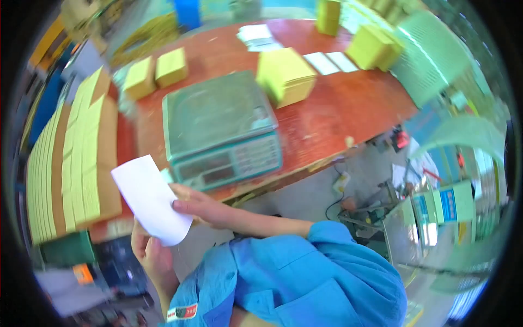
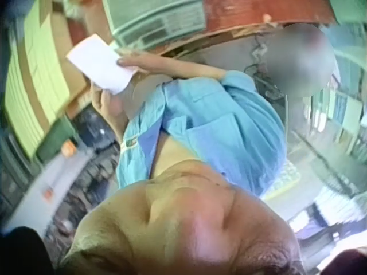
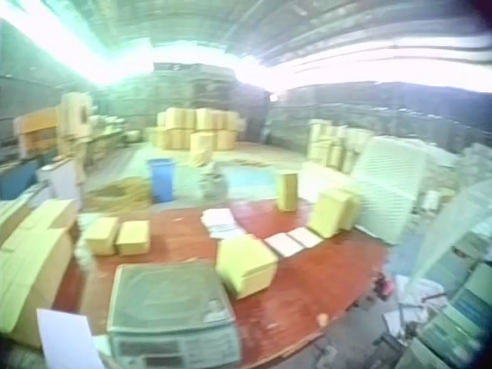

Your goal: Operating a paper binding machine and weighing stacks of yellow paper in a production environment.

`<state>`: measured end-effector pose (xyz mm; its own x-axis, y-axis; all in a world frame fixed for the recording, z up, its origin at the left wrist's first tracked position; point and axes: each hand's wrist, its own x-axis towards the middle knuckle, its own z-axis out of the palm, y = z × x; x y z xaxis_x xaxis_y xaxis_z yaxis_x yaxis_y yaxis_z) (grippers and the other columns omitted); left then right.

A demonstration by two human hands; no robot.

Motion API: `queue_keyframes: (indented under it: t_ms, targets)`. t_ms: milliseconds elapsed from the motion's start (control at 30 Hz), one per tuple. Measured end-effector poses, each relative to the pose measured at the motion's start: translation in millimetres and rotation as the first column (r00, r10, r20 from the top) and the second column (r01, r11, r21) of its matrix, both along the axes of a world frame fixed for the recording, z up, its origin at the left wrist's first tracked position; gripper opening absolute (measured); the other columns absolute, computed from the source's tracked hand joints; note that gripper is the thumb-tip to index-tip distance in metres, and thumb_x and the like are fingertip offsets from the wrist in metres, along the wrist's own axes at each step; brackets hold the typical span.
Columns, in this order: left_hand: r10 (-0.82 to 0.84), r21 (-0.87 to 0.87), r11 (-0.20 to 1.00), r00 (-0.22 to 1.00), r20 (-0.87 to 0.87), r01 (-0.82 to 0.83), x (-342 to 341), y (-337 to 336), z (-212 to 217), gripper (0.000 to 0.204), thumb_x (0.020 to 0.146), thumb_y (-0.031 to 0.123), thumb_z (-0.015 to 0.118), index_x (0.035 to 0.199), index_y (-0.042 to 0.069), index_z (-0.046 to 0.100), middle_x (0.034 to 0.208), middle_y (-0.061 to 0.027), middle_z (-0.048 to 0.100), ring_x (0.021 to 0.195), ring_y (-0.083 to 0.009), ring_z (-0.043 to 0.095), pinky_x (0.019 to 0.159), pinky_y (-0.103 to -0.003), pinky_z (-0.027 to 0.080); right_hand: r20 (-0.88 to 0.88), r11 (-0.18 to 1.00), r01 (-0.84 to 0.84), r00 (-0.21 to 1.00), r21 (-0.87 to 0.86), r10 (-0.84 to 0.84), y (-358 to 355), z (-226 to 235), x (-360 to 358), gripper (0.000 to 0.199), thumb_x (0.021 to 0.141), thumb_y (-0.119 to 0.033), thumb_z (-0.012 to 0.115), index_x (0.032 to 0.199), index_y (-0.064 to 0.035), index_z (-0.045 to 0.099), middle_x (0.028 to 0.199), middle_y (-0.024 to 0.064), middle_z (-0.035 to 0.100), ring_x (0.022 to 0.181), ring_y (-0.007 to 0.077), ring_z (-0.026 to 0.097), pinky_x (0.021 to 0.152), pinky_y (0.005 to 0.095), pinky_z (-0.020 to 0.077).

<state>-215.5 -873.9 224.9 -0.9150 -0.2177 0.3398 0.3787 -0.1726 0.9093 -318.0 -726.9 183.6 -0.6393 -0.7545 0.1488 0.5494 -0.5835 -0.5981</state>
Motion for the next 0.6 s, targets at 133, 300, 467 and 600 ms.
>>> queue_keyframes:
  t_ms: [133, 300, 467, 600]
  targets:
    - [-0.028, -0.044, 0.998, 0.971, 0.239, 0.040, -62.9, 64.6, -5.0, 0.009, 0.079, -0.006, 0.048, 0.078, 0.002, 0.052, 0.111, -0.0093, 0.057, 0.103, -0.0153, 0.054, 0.093, -0.028, 0.041, -0.004, 0.923, 0.254, 0.964, 0.288, -0.265, 96.4, 3.4, -26.2, 0.045, 0.085, -0.012, 0.068, 0.124, 0.0045, 0.055, 0.115, 0.0094, 0.063, 0.103, 0.0179, 0.060, 0.089, 0.0316, 0.0472]
    - [-0.278, -0.370, 0.837, 0.895, 0.348, 0.404, -139.1, 167.9, 17.3, 0.018, 0.090, 0.009, 0.057, 0.106, 0.001, 0.059, 0.135, -0.0146, 0.047, 0.105, -0.0156, 0.056, 0.085, -0.028, 0.049, -0.432, 0.538, 0.663, 0.748, 0.521, -0.504, 271.5, -29.3, -48.5, 0.033, 0.088, -0.011, 0.063, 0.119, 0.0011, 0.061, 0.107, 0.0056, 0.067, 0.099, 0.0141, 0.061, 0.088, 0.0312, 0.0484]
    - [-0.401, -0.728, 0.616, 0.915, 0.038, 0.300, -277.1, 308.2, 70.6, 0.043, 0.082, 0.007, 0.056, 0.125, 0.001, 0.053, 0.132, -0.0140, 0.052, 0.120, -0.0237, 0.052, 0.096, -0.036, 0.045, -0.585, 0.209, 0.813, 0.545, 0.543, -0.600, 461.6, -65.8, -104.6, 0.031, 0.087, -0.008, 0.059, 0.117, 0.0015, 0.063, 0.102, 0.0049, 0.068, 0.098, 0.0117, 0.060, 0.087, 0.0294, 0.0476]
    - [-0.444, -0.737, 0.564, 0.889, 0.110, 0.373, -438.4, 485.7, 86.9, 0.046, 0.094, 0.023, 0.056, 0.134, 0.003, 0.048, 0.131, -0.0101, 0.052, 0.123, -0.0200, 0.048, 0.104, -0.036, 0.038, -0.477, 0.176, 0.858, 0.426, 0.482, -0.769, 610.1, -79.6, -165.6, 0.025, 0.083, -0.007, 0.057, 0.104, 0.0016, 0.067, 0.096, -0.0029, 0.066, 0.091, 0.0079, 0.059, 0.082, 0.0278, 0.0469]
